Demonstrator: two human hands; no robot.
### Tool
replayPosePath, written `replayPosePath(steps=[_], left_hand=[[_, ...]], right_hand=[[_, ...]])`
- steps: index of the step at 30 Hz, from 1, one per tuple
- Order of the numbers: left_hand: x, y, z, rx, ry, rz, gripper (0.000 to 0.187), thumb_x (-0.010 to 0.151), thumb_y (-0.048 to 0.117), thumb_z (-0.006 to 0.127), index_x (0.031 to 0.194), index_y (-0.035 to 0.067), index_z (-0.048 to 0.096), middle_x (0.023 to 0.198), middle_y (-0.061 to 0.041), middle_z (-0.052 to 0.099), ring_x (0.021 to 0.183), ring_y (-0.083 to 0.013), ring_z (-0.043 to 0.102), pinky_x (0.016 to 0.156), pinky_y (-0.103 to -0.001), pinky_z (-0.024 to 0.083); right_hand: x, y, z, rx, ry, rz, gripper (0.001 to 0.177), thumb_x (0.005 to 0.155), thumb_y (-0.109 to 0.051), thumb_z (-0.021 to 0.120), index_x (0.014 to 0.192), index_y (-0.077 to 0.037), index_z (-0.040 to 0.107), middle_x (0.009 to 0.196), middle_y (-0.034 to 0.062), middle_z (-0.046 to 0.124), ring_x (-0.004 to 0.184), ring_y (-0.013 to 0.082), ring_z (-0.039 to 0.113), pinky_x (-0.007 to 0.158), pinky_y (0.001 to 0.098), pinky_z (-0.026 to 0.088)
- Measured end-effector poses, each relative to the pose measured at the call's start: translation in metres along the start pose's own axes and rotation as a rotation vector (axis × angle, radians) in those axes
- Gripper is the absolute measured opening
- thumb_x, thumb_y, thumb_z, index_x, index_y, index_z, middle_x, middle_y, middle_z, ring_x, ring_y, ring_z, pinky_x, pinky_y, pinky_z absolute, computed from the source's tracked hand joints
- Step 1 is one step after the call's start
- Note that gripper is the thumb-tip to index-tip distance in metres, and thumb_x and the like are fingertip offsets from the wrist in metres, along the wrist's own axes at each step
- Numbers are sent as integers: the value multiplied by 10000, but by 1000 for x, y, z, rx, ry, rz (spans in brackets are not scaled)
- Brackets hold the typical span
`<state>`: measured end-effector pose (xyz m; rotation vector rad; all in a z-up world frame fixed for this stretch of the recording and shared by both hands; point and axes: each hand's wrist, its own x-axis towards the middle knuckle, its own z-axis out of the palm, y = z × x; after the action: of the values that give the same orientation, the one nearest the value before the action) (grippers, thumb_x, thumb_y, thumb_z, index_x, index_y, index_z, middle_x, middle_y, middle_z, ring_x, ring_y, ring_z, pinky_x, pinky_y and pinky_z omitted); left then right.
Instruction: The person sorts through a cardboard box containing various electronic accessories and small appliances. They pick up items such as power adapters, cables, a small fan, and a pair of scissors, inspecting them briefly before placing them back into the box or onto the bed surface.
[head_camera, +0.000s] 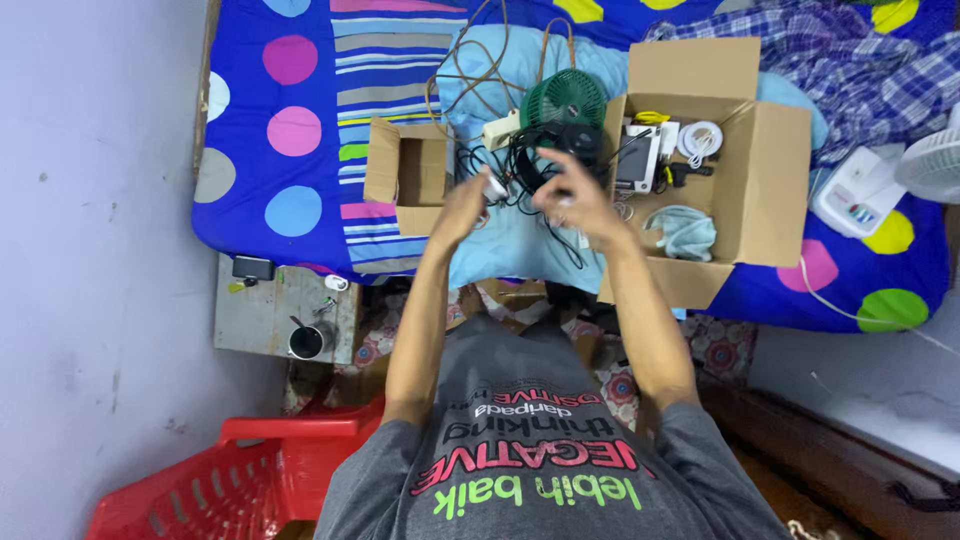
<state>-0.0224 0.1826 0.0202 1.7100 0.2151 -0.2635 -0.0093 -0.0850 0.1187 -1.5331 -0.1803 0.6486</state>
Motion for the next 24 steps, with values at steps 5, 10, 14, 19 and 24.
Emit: replayPosePath(steps=[5,10,14,19,24], left_hand=[[5,-3,14,327,-252,126,775,1085,669,223,1139,76,719,862,-129,740,749,-301,720,691,-434,526],[26,-9,12,310,-333,-109,808,1126,650,188,1089,81,761,793,-152,765,820,-316,766,791,-455,543],[44,-55,14,248,-284,-34,581,1109,539,450,1102,50,764,880,-123,811,904,-292,847,820,-446,612],[62,-103,28,267,-57,212,348,1082,366,644,1209,54,731,1021,-148,796,953,-307,772,830,-428,588],[51,-96,1,46,48,168,253,1086,238,673,1267,68,718,1020,-114,793,935,-206,772,824,-364,626]], right_hand=[[22,34,33,-436,-10,-344,640,1027,-205,855,1592,-85,581,1022,44,683,898,98,635,835,285,545],[45,69,13,-127,30,53,394,1061,-276,764,1367,-57,646,958,6,680,767,68,616,621,245,475],[59,106,16,303,125,203,251,1099,-308,663,1227,-92,677,925,3,682,722,93,646,477,229,380],[75,154,12,524,285,250,168,1072,-268,672,1100,-102,669,922,19,713,684,133,660,448,241,365],[101,188,13,369,530,484,112,1000,-193,691,1032,-88,717,840,52,689,630,138,620,452,283,383]])
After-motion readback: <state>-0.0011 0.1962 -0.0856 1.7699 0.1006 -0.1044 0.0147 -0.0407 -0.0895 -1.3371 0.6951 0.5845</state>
